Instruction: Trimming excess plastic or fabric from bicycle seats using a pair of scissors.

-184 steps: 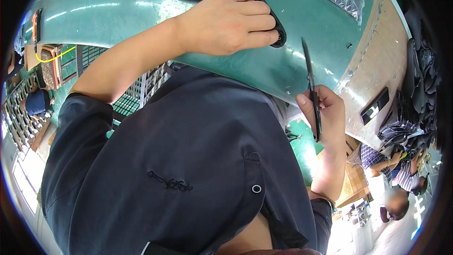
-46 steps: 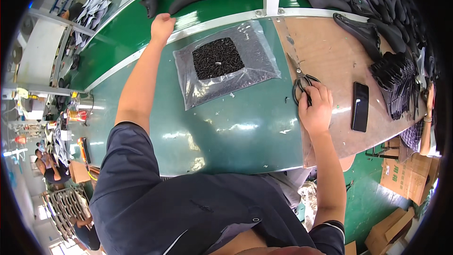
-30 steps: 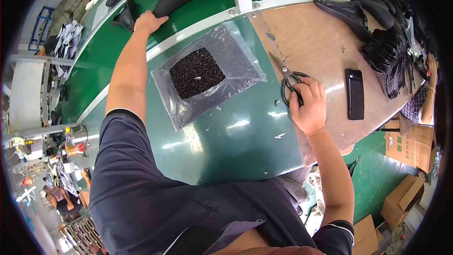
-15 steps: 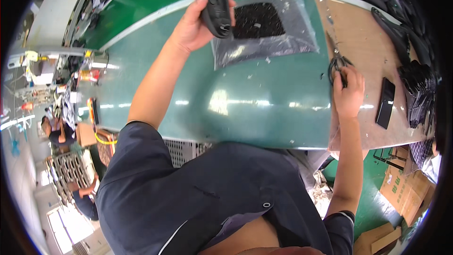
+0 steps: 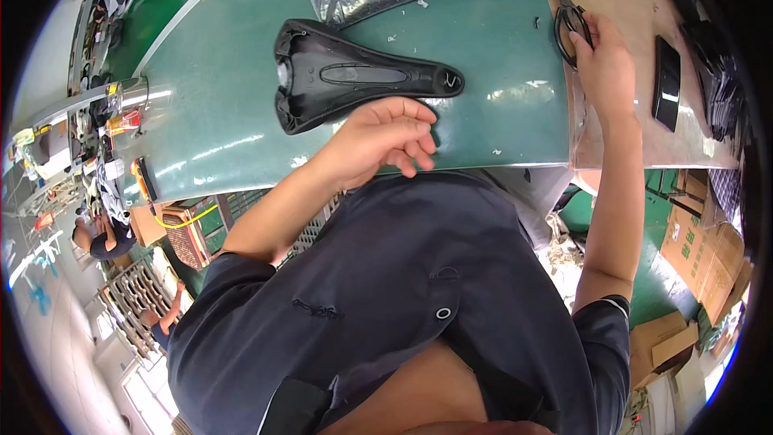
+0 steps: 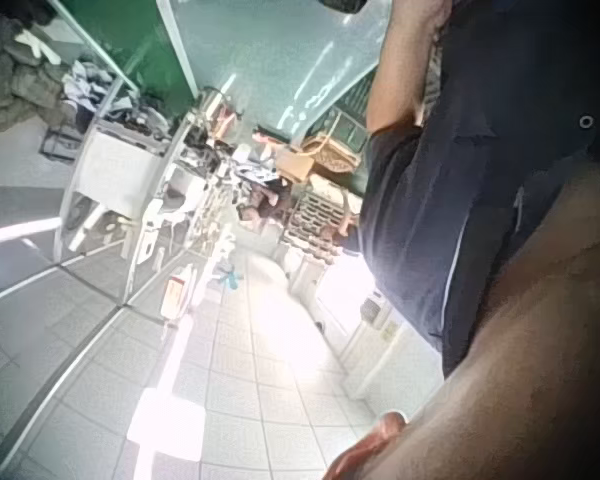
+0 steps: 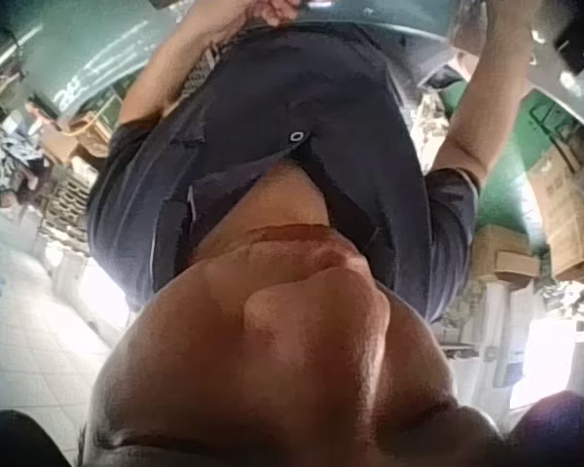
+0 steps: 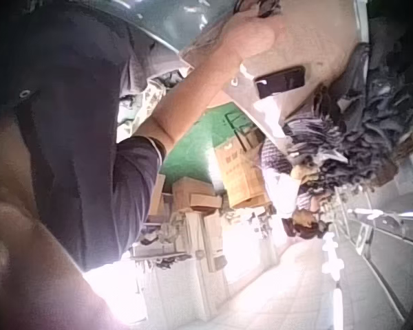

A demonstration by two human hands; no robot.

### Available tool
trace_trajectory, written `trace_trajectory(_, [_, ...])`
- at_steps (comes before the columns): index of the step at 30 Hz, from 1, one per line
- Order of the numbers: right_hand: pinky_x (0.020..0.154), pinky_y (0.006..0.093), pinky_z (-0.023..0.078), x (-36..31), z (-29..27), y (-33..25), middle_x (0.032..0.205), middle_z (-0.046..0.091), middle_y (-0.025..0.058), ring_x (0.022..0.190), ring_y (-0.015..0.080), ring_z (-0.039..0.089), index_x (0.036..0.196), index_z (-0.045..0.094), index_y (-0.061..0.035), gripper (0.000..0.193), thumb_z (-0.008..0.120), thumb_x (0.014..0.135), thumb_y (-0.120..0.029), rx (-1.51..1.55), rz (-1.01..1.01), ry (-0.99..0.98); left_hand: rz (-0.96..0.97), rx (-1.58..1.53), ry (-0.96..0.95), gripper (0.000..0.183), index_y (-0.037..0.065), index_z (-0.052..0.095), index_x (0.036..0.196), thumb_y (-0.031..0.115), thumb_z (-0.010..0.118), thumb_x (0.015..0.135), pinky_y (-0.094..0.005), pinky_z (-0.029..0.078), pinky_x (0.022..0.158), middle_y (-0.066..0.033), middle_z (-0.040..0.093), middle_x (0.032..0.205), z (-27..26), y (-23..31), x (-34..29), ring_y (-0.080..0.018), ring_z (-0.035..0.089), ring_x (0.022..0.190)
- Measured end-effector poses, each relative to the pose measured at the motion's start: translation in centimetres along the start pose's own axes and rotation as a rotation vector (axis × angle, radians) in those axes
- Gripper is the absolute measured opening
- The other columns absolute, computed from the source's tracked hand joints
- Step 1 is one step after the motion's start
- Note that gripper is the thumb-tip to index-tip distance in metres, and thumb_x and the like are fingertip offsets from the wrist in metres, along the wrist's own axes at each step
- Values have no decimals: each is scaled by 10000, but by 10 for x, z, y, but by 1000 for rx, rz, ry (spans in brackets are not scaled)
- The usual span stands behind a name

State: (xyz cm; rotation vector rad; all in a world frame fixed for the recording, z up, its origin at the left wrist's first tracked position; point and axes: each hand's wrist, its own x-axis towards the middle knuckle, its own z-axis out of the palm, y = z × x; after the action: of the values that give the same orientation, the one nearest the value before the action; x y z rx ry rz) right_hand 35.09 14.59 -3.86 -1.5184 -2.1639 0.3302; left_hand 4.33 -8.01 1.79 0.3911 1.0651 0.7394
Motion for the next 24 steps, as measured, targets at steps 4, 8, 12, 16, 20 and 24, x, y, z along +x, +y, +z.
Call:
trace_trajectory(4, [925, 322, 558, -27, -29, -10, 1177, 728, 129, 1048, 190, 705, 1319, 639, 0, 367, 705, 984, -137, 381, 268, -74, 527, 847, 130, 217, 28, 703, 1160, 120, 738, 967, -326, 563, 716, -62, 673, 995, 9, 33, -1, -184, 671, 796])
trace_trajectory(8, [964, 321, 534, -48, -39, -11, 1206, 700, 161, 1054, 209, 682, 1282, 624, 71, 302, 624, 1047, -119, 1396, 321, 19, 1238, 1612, 103, 345, 46, 718, 1154, 124, 833, 838, -348, 530, 675, -67, 620, 1015, 12, 57, 46, -234, 610, 757])
trace_trajectory(12, [900, 386, 539, -77, -28, -50, 1152, 675, 145, 987, 243, 678, 1231, 635, 45, 433, 627, 1061, -353, 1797, 315, -285, 1139, 1663, 23, 356, 42, 722, 1131, 147, 849, 816, -360, 541, 685, -65, 611, 1009, 9, 48, 59, -247, 633, 789])
trace_trajectory(16, [848, 377, 560, -103, -17, -58, 1130, 669, 137, 992, 242, 676, 1203, 616, 28, 300, 668, 1034, -215, 1776, 442, -374, 1134, 1639, -32, 305, 38, 719, 1087, 138, 839, 825, -368, 553, 700, -71, 617, 1010, 5, 50, 60, -250, 650, 814])
trace_trajectory(20, [897, 391, 573, -101, -25, -66, 1130, 667, 134, 1013, 246, 679, 1228, 585, 32, 278, 669, 1006, -112, 1712, 323, -239, 1157, 1593, -33, 234, 35, 696, 1036, 91, 813, 841, -371, 558, 711, -83, 631, 1017, 5, 52, 60, -270, 660, 833])
trace_trajectory(24, [957, 414, 570, -88, -31, -60, 1142, 668, 135, 1054, 252, 686, 1216, 598, 13, 292, 641, 1032, -210, 1861, 415, -357, 1128, 1582, -15, 185, 31, 676, 998, 21, 769, 840, -360, 554, 689, -87, 637, 996, 6, 53, 64, -267, 659, 801])
